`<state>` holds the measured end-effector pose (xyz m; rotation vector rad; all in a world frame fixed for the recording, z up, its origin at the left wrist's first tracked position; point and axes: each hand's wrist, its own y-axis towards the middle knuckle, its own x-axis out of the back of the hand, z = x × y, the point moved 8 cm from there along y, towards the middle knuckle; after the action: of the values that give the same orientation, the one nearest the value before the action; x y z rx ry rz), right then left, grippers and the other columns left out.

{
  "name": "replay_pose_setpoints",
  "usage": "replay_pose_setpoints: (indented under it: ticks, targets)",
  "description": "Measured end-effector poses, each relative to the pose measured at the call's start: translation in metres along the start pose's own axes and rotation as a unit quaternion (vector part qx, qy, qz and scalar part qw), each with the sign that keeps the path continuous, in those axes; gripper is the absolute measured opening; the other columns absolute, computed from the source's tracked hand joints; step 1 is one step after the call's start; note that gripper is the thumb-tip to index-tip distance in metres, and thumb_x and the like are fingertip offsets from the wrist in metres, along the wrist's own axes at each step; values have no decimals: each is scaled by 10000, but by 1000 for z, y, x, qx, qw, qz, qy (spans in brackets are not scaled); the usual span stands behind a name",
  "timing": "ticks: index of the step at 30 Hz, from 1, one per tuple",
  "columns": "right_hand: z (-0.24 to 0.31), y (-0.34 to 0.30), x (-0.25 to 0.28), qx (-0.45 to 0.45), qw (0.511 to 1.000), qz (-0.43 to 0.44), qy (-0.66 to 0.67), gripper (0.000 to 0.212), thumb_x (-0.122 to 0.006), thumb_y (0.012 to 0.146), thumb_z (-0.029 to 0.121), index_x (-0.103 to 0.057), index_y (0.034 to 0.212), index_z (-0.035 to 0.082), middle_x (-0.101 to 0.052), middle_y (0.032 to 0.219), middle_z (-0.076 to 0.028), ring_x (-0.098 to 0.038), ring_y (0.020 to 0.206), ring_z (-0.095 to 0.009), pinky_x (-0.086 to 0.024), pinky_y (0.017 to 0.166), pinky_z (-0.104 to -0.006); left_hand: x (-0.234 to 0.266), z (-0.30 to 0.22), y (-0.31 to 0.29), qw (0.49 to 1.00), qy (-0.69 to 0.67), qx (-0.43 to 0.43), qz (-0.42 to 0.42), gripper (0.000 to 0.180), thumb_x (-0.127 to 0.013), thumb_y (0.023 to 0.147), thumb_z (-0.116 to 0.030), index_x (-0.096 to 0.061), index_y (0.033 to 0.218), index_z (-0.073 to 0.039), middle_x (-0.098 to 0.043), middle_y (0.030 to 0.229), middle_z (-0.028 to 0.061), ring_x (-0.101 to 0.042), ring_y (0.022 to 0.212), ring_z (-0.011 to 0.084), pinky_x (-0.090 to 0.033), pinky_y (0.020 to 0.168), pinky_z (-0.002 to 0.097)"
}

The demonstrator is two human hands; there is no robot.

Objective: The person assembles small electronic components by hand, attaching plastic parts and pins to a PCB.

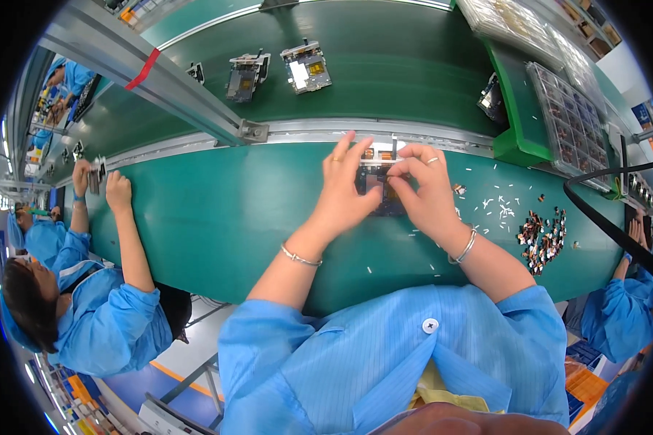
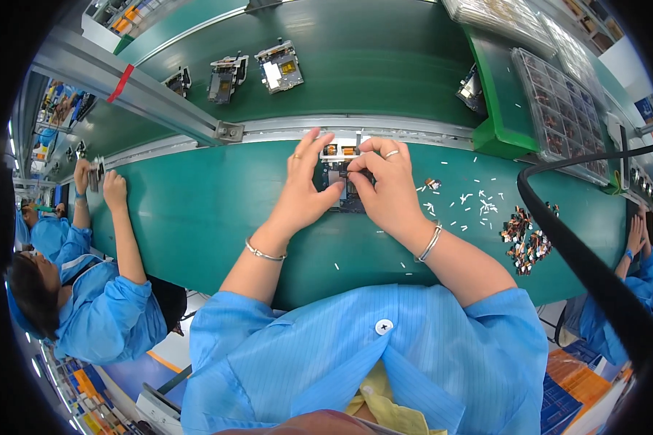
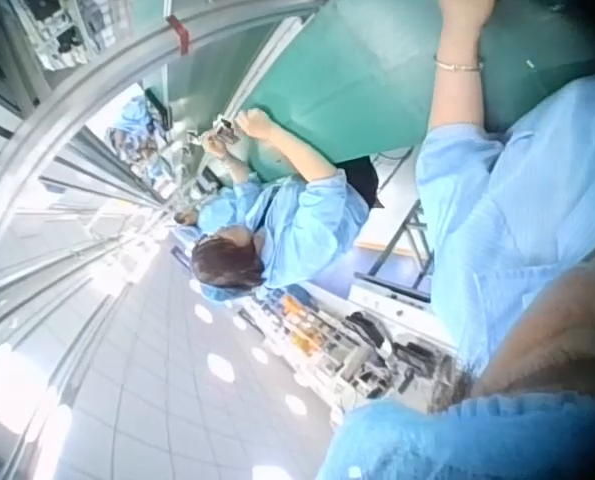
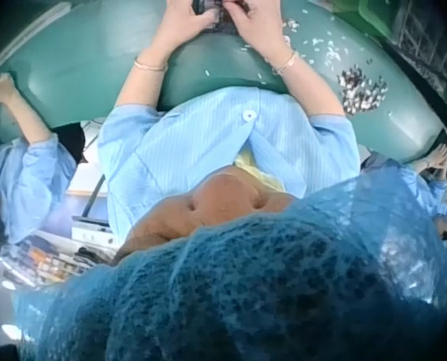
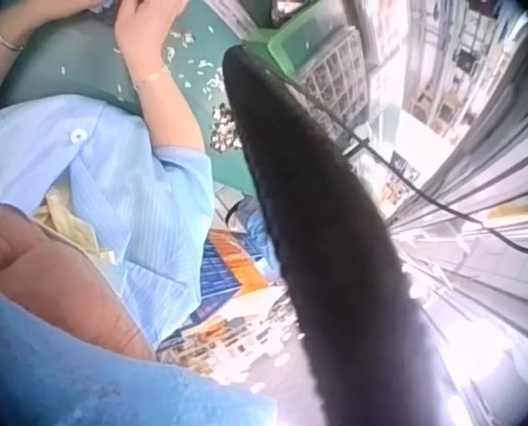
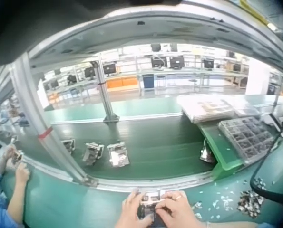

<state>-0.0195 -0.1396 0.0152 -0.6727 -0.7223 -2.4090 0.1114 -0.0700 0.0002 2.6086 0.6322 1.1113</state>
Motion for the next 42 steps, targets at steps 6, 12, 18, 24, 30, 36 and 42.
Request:
replay_pose_setpoints:
  ticks: [6, 12, 18, 24, 30, 36, 42]
  targets:
    - [-1, 1, -8, -13, 1000, -25, -2, 114, -692, 775, 33, -641, 869, 73, -565, 1108, -75, -484, 1086, -309, -394, 931, -400, -25, 26, -6, 985, -128, 101, 63, 706, -692, 767, -95, -426, 1420, -136, -416, 1448, 125, -416, 1277, 272, -408, 994, 376]
    - [3, -1, -8, -1, 998, -40, -52, 104, -682, 790, 50, -637, 877, 87, -568, 1108, -62, -489, 1085, -312, -399, 899, -414, -28, 29, -7, 979, -160, 114, 51, 657, -670, 797, -80, -444, 1413, -127, -485, 1376, 119, -436, 1238, 247, -404, 995, 347]
    - [8, -1, -8, 25, 995, -43, -83, 129, -678, 788, 42, -627, 898, 86, -575, 1092, -65, -491, 1080, -316, -406, 899, -414, -38, 37, -9, 941, -297, 162, 27, 533, -628, 822, 11, -508, 1334, -76, -556, 1232, 52, -557, 1026, 132, -471, 863, 267]
    - [12, 1, -6, 55, 995, -39, -76, 138, -675, 779, 31, -608, 890, 78, -590, 1035, -62, -501, 1068, -315, -421, 893, -418, -38, 39, -6, 922, -347, 165, 41, 431, -611, 824, 56, -550, 1236, -53, -569, 1178, 25, -572, 925, 80, -493, 803, 228]
    - [14, 2, -5, 58, 995, -26, -82, 164, -669, 767, 7, -591, 897, 69, -591, 1036, -59, -504, 1069, -321, -432, 884, -429, -36, 34, -6, 914, -364, 177, 30, 368, -619, 810, 65, -597, 1157, -56, -526, 1260, 45, -580, 919, 87, -500, 791, 228]
    - [12, 2, -6, 70, 994, -12, -83, 221, -681, 747, 0, -585, 934, 68, -576, 1063, -81, -498, 1067, -341, -425, 906, -433, -34, 34, -4, 929, -332, 166, 11, 349, -639, 760, 36, -637, 1093, -67, -511, 1258, 108, -626, 939, 169, -519, 802, 277]
    - [-10, 1, -12, -39, 999, -18, 0, 340, -668, 734, 2, -548, 1043, 75, -497, 1195, -141, -458, 1103, -356, -405, 941, -434, -34, 32, -2, 933, -319, 164, 23, 325, -629, 783, 61, -632, 1085, -59, -489, 1301, 89, -588, 914, 104, -502, 784, 243]
